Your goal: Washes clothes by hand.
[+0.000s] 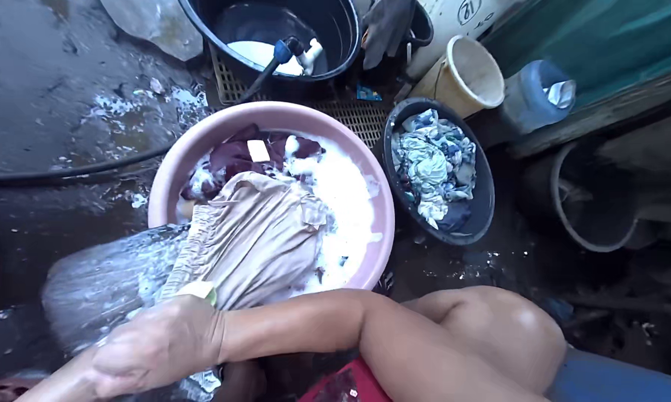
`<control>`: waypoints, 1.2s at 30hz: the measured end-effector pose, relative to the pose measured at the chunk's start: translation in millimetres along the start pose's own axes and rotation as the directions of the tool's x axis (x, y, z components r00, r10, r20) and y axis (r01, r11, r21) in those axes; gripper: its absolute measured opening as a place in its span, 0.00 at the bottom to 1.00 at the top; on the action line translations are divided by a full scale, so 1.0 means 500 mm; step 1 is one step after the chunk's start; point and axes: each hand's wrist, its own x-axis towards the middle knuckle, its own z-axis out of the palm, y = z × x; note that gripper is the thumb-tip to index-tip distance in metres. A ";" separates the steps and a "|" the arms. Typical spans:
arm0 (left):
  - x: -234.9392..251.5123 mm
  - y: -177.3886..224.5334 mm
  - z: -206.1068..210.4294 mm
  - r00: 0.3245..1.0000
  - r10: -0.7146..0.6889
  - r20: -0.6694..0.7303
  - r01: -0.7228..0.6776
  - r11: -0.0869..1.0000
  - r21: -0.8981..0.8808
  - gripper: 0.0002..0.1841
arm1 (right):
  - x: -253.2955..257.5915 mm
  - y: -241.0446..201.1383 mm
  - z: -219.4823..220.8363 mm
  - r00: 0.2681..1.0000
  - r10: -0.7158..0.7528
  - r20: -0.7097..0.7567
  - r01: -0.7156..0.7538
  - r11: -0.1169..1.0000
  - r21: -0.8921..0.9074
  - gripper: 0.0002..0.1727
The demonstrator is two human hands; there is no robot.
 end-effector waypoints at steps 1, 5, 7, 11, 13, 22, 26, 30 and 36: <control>-0.014 -0.006 0.007 0.999 -0.037 -0.021 0.037 0.999 0.015 0.10 | 0.008 -0.009 -0.016 0.990 -0.090 0.106 0.087 0.996 0.025 0.06; -0.026 0.081 0.011 0.938 -0.346 -0.036 0.348 0.928 0.134 0.09 | 0.120 0.336 -0.047 0.979 0.195 0.061 -0.170 0.942 -0.288 0.16; -0.014 0.106 0.007 0.929 -0.368 -0.034 0.369 0.922 0.117 0.07 | 0.149 0.403 -0.082 0.864 0.496 0.086 -0.437 0.823 -0.363 0.20; 0.003 0.123 0.006 0.933 -0.359 -0.040 0.361 0.927 0.101 0.07 | -0.033 0.107 -0.037 0.998 0.048 0.028 -0.045 0.995 -0.086 0.08; -0.009 0.097 0.015 0.935 -0.344 -0.089 0.351 0.931 0.097 0.08 | -0.124 0.029 -0.026 0.970 -0.229 -0.078 0.235 0.969 0.076 0.05; 0.014 0.116 0.009 0.927 -0.368 -0.071 0.375 0.914 0.155 0.09 | -0.092 0.316 -0.137 0.925 0.379 -0.011 -0.363 0.877 -0.314 0.10; 0.005 0.085 0.014 0.941 -0.326 -0.094 0.338 0.928 0.160 0.13 | -0.157 0.015 -0.035 0.964 -0.264 0.026 0.263 0.964 0.045 0.03; 0.001 0.128 0.019 0.919 -0.386 -0.082 0.395 0.893 0.215 0.20 | -0.119 0.294 -0.104 0.995 0.101 0.003 -0.097 0.968 -0.230 0.09; 0.032 0.111 0.013 0.891 -0.450 -0.057 0.450 0.861 0.237 0.16 | -0.064 0.532 -0.291 0.547 0.790 0.277 -0.782 0.600 -0.165 0.23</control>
